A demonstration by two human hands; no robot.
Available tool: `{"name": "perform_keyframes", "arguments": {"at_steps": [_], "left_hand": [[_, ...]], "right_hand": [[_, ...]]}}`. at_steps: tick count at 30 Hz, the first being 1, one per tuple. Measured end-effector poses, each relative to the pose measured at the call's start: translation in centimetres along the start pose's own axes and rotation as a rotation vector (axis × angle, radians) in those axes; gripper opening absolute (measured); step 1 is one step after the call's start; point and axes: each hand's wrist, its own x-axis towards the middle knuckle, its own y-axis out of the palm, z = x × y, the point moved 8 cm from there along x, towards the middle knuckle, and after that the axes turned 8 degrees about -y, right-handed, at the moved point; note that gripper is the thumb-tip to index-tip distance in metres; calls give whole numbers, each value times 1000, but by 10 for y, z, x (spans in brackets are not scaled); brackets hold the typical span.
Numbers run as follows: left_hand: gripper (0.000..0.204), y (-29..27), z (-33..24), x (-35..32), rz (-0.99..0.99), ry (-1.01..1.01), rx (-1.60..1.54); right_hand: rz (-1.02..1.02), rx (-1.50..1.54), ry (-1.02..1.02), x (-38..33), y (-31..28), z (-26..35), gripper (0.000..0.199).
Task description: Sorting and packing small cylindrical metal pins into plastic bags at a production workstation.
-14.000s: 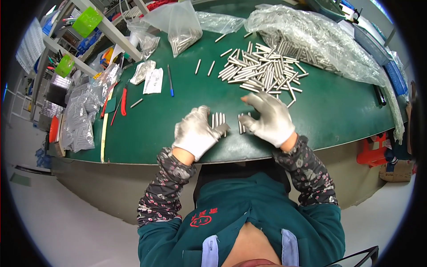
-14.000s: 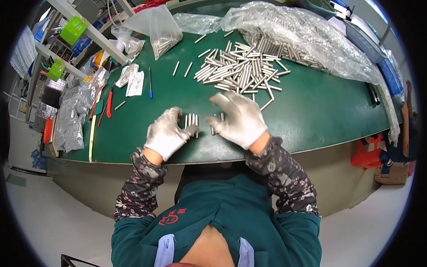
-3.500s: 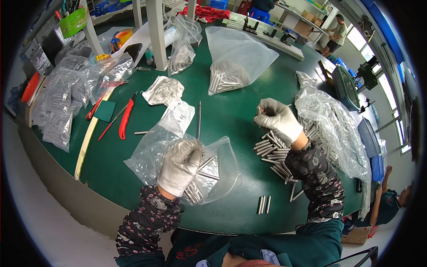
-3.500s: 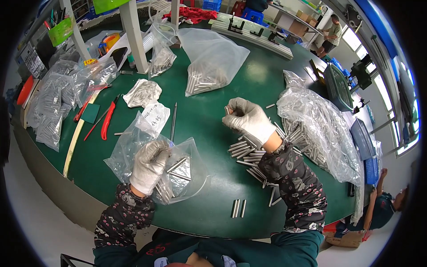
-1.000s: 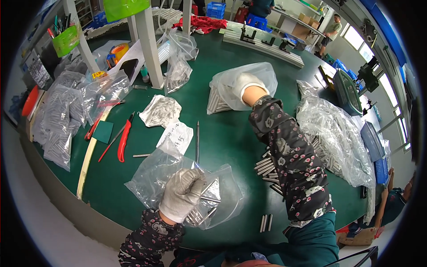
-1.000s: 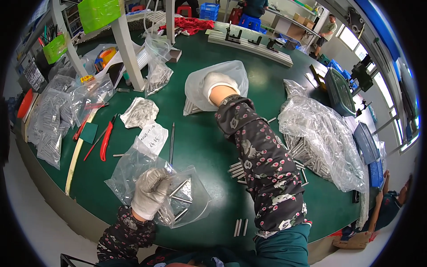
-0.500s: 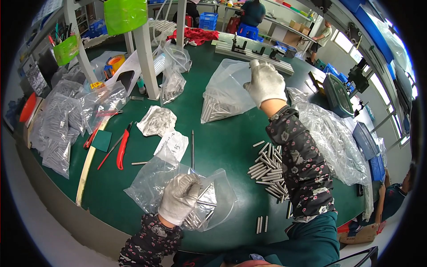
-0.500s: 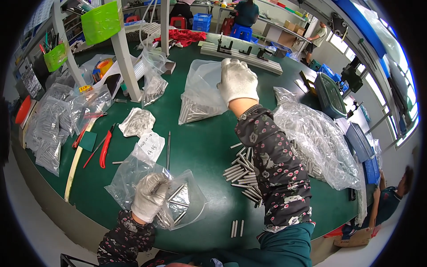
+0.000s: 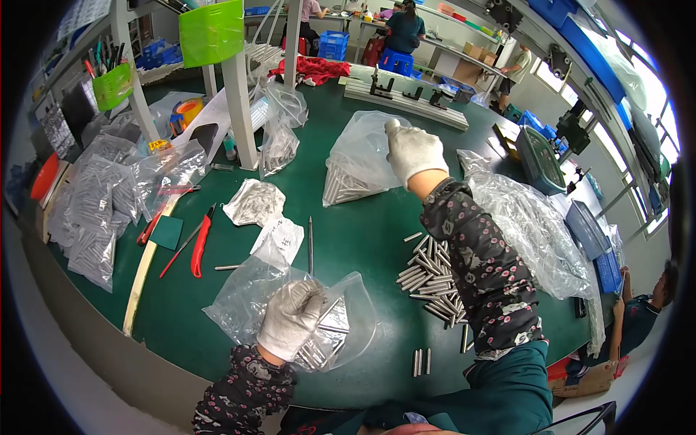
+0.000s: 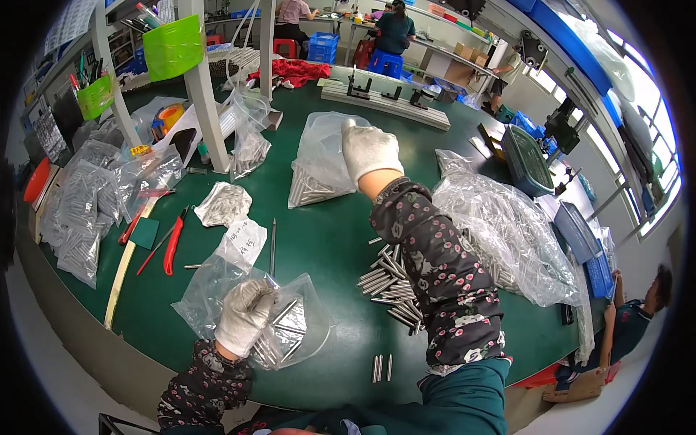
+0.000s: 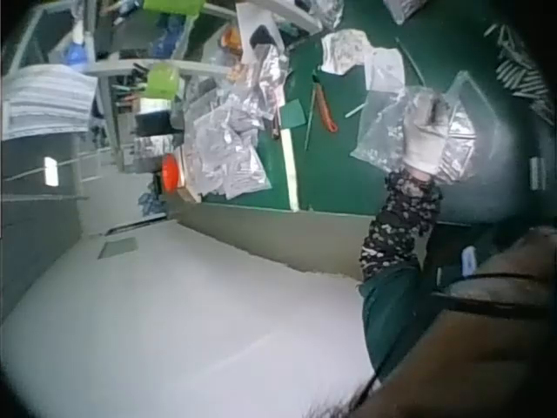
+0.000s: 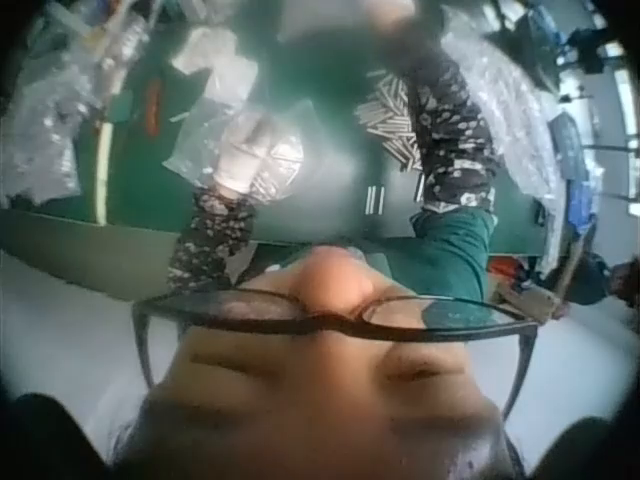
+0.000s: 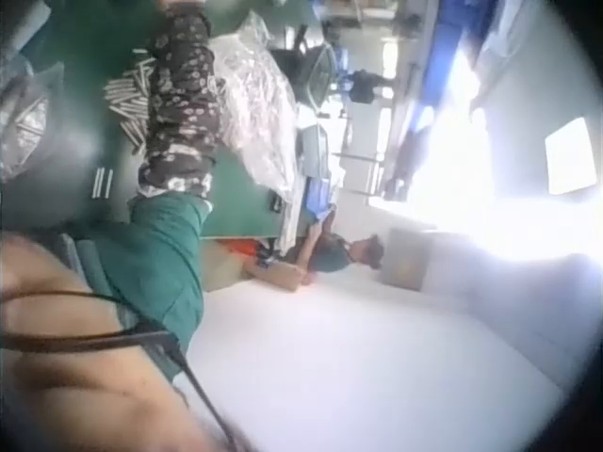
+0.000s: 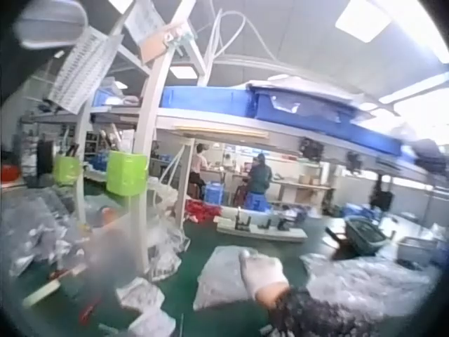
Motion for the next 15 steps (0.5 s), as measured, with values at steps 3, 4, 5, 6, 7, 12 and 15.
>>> {"name": "perform_keyframes", "arguments": {"at_steps": [3,4,5,6,7,12,15], "left_hand": [[7,4,-6,1,2,40,18],[6,2,-3,1,-11,33,22],[6,0,0,0,-22,27,22],[6,-2,1,0,-30,20,25],[6,-2,2,0,-26,17,34],[6,-2,0,2,13,-31,-4],[7,-4,-4,0,-35,66,86]], "right_hand": [[68,43,64,1,8,-12,12],[67,55,51,0,4,0,12],[70,-60,-55,-5,-6,24,13],[70,-177,-159,-11,-11,48,14],[100,-194,-296,-23,-4,74,16],[455,491,-388,-41,46,102,24],[415,982,-57,-13,65,56,24]]}}
